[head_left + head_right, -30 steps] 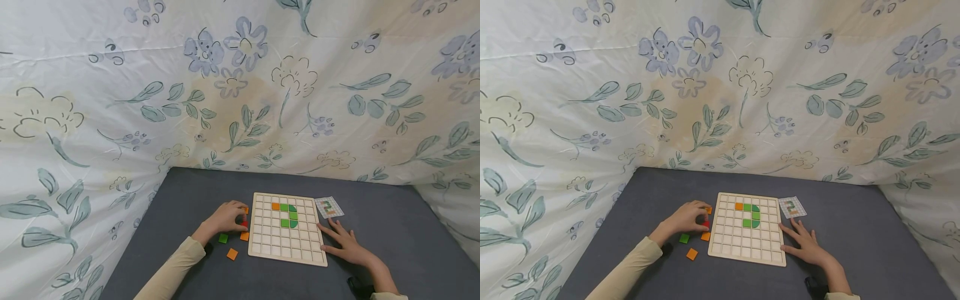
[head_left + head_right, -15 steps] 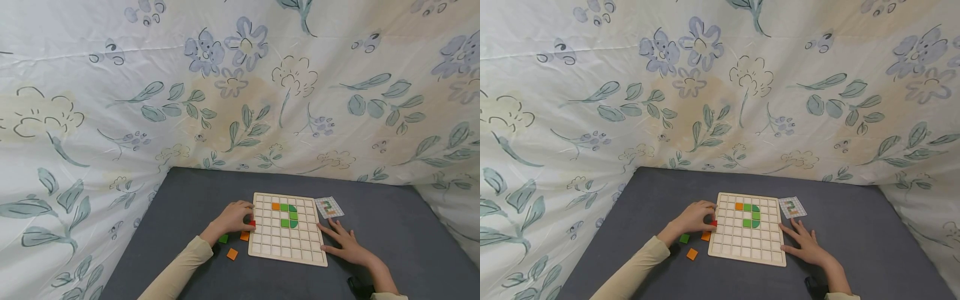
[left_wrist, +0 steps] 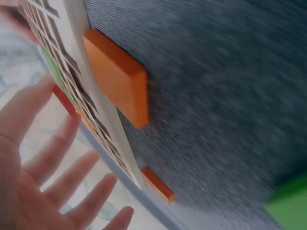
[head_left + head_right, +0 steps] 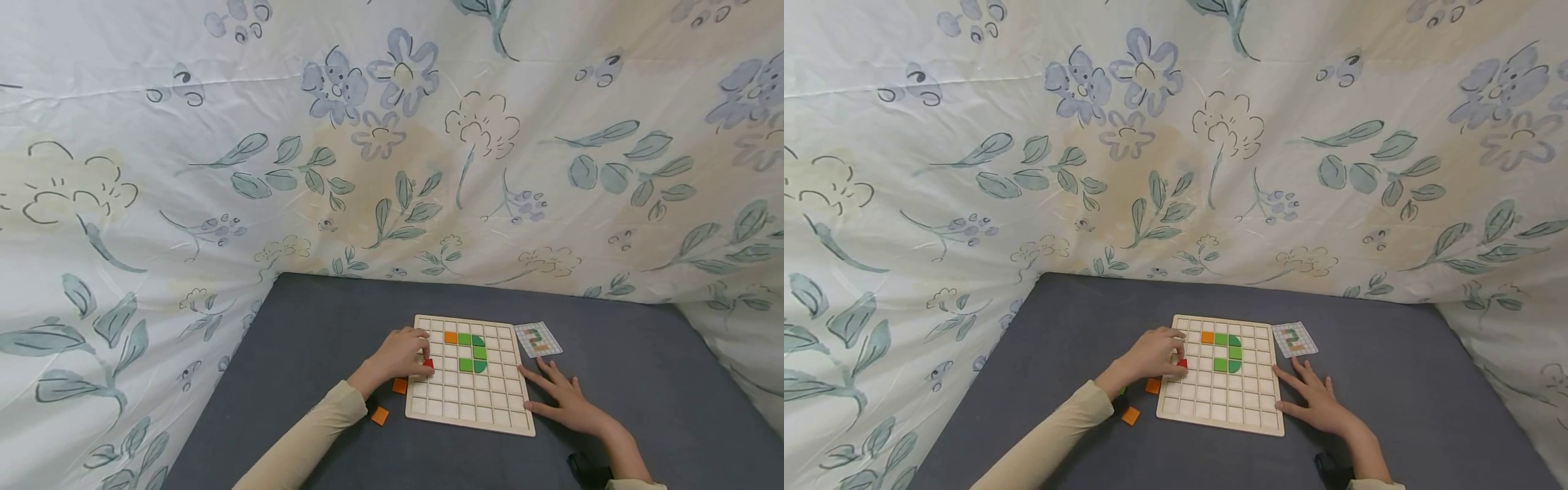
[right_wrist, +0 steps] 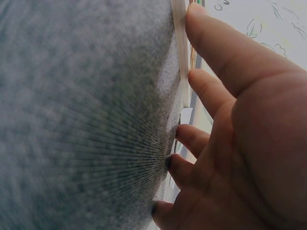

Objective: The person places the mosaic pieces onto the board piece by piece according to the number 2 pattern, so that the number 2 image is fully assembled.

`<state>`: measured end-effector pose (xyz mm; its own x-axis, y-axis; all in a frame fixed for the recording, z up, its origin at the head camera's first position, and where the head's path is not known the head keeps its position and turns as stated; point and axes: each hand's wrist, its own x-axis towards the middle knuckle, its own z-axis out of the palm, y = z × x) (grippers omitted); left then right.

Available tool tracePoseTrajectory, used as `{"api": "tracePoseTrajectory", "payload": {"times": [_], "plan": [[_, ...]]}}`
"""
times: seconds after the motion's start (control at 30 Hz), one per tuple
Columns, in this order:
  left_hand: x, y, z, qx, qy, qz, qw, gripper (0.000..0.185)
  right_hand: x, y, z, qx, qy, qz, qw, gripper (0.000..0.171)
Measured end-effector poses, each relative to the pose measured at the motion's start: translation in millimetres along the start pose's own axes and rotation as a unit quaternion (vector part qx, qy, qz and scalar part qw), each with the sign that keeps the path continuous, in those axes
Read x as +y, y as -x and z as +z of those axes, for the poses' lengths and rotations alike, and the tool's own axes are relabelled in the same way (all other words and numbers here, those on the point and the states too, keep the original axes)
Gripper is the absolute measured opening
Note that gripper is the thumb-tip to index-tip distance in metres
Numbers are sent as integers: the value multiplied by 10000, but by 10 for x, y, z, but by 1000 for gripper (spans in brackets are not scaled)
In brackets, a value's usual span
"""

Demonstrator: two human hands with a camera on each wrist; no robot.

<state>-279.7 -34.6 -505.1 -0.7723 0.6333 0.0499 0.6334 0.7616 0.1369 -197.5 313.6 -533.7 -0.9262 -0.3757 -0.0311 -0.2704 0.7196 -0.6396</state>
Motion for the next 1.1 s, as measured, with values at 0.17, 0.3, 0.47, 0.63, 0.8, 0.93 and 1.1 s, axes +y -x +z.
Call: {"api": "tracePoseTrajectory", "payload": {"times": [0.17, 0.3, 0.47, 0.63, 0.8, 0.93, 1.1], "plan": [[64, -69, 28, 33, 13, -12, 10000, 25, 1, -2, -5, 5, 56, 30, 10000, 65], [124, -116, 28, 46, 26, -14, 10000, 26, 0, -5, -8, 15, 119, 47, 9999, 66], [187, -173, 36, 22, 5, 0, 10000, 27, 2, -6, -11, 20, 106, 27, 9999, 66], [227, -241, 69, 36, -10, 10, 10000, 28, 18, -9, -6, 20, 88, 13, 10000, 65], [261, -301, 103, 40, -19, -7, 10000, 27, 35, -8, 7, 21, 49, -19, 10000, 65], [279, -324, 115, 51, 7, -19, 10000, 27, 38, -10, 7, 27, 55, -17, 10000, 65], [280, -337, 117, 49, 142, -31, 9999, 28, 33, -12, -1, 28, 75, 7, 10000, 65]]}}
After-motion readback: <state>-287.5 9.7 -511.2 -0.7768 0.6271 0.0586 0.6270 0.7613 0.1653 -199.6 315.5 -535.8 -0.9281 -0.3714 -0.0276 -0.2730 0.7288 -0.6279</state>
